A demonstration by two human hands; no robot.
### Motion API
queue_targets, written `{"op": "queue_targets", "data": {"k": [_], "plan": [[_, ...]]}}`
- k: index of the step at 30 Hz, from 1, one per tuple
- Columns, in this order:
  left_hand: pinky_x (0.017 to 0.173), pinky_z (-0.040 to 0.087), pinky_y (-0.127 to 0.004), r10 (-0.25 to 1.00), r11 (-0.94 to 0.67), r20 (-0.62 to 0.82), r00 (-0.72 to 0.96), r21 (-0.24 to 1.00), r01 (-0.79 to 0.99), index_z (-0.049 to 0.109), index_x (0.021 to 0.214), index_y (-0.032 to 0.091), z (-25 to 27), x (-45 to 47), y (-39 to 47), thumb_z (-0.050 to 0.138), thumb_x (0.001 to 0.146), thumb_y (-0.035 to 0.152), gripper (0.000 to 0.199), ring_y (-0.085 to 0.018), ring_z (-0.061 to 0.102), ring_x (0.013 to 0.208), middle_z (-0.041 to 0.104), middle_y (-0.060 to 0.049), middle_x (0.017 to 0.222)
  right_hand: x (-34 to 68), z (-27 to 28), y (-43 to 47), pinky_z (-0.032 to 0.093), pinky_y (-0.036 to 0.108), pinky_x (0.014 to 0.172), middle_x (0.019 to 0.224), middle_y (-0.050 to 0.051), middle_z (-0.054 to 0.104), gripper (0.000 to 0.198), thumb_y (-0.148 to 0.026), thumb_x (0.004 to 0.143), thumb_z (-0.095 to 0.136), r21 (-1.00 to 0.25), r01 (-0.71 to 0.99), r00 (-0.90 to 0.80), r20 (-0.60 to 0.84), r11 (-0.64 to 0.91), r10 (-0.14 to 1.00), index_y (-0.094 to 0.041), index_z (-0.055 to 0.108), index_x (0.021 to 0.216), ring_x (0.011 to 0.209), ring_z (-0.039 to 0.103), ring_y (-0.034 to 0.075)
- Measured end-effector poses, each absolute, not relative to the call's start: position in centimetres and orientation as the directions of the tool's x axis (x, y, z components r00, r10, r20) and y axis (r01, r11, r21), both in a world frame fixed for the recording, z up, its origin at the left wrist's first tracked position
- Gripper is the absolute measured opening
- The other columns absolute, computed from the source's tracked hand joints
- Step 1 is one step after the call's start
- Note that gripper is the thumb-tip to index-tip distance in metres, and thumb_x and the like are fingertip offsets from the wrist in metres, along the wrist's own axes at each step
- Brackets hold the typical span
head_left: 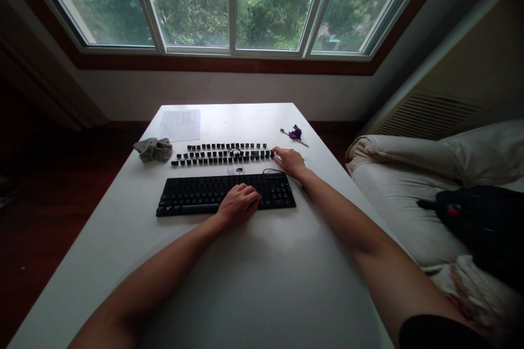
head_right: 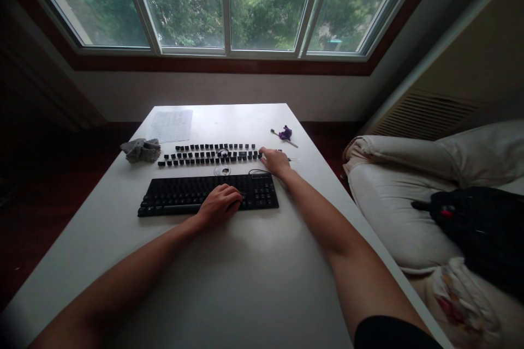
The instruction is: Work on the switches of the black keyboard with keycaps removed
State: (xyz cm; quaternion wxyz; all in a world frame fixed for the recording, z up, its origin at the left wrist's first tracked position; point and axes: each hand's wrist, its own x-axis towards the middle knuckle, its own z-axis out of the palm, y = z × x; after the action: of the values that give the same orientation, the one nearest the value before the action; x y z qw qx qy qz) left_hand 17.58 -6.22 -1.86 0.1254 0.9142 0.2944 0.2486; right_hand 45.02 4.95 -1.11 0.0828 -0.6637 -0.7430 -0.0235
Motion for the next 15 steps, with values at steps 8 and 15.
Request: {"op": "queue_targets", "data": {"k": [8, 15], "plan": [[0.093, 0.046, -0.038, 0.597, -0.8, 0.378, 0.707, 0.346, 0.49, 0.066, 0.098, 0.021, -2.0, 17.5, -6.2, 0.053, 0.096, 0.023, 0.013, -0.02, 0.057, 0.097, 0.068, -0.006, 0.103, 45.0, 1.2, 2.8, 0.037, 0.028, 0.059, 0.062, -0.001, 0.055, 0.025, -0.039, 0.093, 0.056, -0.507, 0.814, -0.008, 0.479, 0.284, 0.878, -0.022, 0.072, 0.103, 0.056, 0.048, 0.015], [0.091, 0.046, -0.037, 0.595, -0.801, 0.38, 0.708, 0.344, 0.49, 0.066, 0.097, 0.021, -1.8, 17.6, -6.3, 0.052, 0.096, 0.023, 0.014, -0.02, 0.057, 0.095, 0.068, -0.006, 0.102, 45.7, 1.9, 2.0, 0.029, 0.025, 0.046, 0.058, -0.003, 0.047, 0.024, -0.043, 0.086, 0.064, -0.86, 0.413, 0.191, 0.404, 0.3, 0.895, -0.019, 0.07, 0.086, 0.05, 0.038, 0.011]]}}
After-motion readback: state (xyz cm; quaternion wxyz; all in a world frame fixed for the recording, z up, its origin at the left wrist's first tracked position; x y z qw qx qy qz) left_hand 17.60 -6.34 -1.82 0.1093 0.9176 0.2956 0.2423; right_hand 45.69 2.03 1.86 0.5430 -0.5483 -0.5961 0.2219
